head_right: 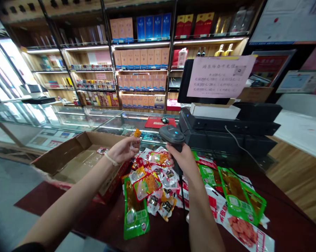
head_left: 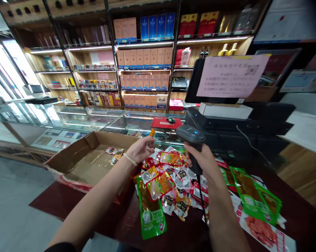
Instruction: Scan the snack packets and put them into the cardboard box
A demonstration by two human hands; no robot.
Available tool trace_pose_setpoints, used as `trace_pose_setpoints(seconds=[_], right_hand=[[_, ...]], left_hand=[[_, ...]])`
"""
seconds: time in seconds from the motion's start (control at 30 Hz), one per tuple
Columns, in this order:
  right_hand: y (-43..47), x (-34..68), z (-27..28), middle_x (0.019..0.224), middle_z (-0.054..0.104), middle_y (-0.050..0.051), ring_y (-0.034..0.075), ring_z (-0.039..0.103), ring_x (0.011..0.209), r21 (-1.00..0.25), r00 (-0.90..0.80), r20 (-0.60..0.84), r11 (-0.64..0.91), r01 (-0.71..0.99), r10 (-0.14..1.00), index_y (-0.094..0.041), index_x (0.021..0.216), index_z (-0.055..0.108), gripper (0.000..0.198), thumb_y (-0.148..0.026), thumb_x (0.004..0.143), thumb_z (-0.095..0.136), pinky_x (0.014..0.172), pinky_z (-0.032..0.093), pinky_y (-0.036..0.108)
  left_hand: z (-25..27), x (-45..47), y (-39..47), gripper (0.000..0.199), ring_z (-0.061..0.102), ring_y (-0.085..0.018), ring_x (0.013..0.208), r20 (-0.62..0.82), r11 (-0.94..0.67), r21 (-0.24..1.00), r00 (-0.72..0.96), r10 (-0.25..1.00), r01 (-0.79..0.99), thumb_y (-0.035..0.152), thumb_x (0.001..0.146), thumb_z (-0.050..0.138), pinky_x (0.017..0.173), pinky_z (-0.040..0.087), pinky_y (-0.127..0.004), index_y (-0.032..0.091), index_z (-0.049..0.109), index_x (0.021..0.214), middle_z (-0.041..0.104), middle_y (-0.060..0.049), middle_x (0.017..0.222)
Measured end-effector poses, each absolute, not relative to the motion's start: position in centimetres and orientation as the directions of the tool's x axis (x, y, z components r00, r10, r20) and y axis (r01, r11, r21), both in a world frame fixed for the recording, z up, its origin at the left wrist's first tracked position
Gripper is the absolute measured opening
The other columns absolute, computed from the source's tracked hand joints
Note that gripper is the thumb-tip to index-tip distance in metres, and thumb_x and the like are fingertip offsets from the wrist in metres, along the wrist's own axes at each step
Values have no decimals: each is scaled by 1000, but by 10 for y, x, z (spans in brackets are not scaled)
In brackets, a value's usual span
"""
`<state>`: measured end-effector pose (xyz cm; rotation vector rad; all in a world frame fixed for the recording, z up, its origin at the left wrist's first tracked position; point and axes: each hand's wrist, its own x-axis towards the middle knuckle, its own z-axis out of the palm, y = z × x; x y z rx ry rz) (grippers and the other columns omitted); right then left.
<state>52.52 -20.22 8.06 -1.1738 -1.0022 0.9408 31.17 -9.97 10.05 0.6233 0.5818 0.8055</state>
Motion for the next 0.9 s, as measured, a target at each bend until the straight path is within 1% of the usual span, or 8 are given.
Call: trace_pose_setpoints(seconds=[0.1, 0.2, 0.27, 0.4, 0.57, 0.67, 0.77, 0.9], right_hand=[[-206, 536, 83, 54, 55, -6, 10, 49, 38, -988, 301, 123, 146, -55, 946, -19, 91, 60, 42, -50, 70, 80, 35, 41, 20], [-210, 543, 84, 54, 55, -7, 10, 49, 38, -991, 294, 123, 135, -21, 948, -20, 90, 59, 40, -51, 73, 78, 36, 42, 21], [-211, 546, 85, 54, 55, -7, 10, 48, 38, -991, 300, 127, 131, 7, 945, -21, 89, 57, 40, -52, 74, 77, 36, 41, 22], [-214, 549, 84, 55, 55, -7, 12, 49, 39, -986, 282, 154, 128, 109, 947, -23, 90, 53, 38, -51, 77, 75, 37, 41, 24], [-213, 546, 84, 52, 57, -7, 15, 53, 39, -916, 217, 147, 50, 399, 965, -25, 113, 56, 39, -45, 82, 70, 39, 41, 25], [-209, 542, 82, 50, 58, -5, 15, 51, 37, -867, 178, 116, 12, 498, 977, -23, 105, 60, 31, -42, 82, 69, 38, 39, 25], [-205, 540, 78, 50, 58, -4, 14, 51, 36, -862, 138, 91, 9, 506, 986, -22, 93, 62, 23, -41, 82, 69, 37, 38, 24], [-204, 543, 73, 49, 56, -5, 14, 50, 36, -913, 151, 107, 37, 406, 983, -24, 92, 61, 26, -44, 81, 72, 35, 37, 24]], left_hand=[[92, 337, -112, 11, 50, -5, 51, -216, 559, 637, 573, 791, -531, 5, 85, 53, 44, 38, -15, 13, 56, 78, 59, -1, 69], [78, 358, -115, 9, 65, -12, 73, -139, 478, 671, 538, 831, -566, 14, 88, 55, 64, 53, -22, 10, 64, 89, 69, -11, 91], [66, 368, -110, 10, 66, -13, 78, -47, 330, 732, 438, 898, -597, 16, 84, 65, 72, 53, -24, 11, 66, 93, 71, -9, 93], [39, 380, -87, 22, 62, -10, 71, 34, 145, 737, 252, 967, -660, 19, 70, 79, 69, 48, -21, 14, 67, 88, 71, -2, 84], [10, 381, -61, 32, 64, -12, 75, 111, -20, 799, 115, 987, -601, 21, 64, 79, 73, 48, -23, 15, 68, 94, 72, -2, 88], [1, 376, -56, 34, 66, -15, 83, 197, -133, 849, 73, 978, -512, 23, 68, 76, 77, 49, -25, 16, 67, 99, 73, -5, 96], [-1, 372, -56, 28, 67, -16, 83, 222, -172, 890, 72, 972, -421, 25, 73, 72, 75, 49, -25, 16, 67, 99, 73, -6, 97], [1, 369, -57, 30, 67, -14, 82, 195, -137, 899, 100, 976, -416, 25, 72, 73, 75, 50, -23, 17, 67, 101, 73, -5, 98]])
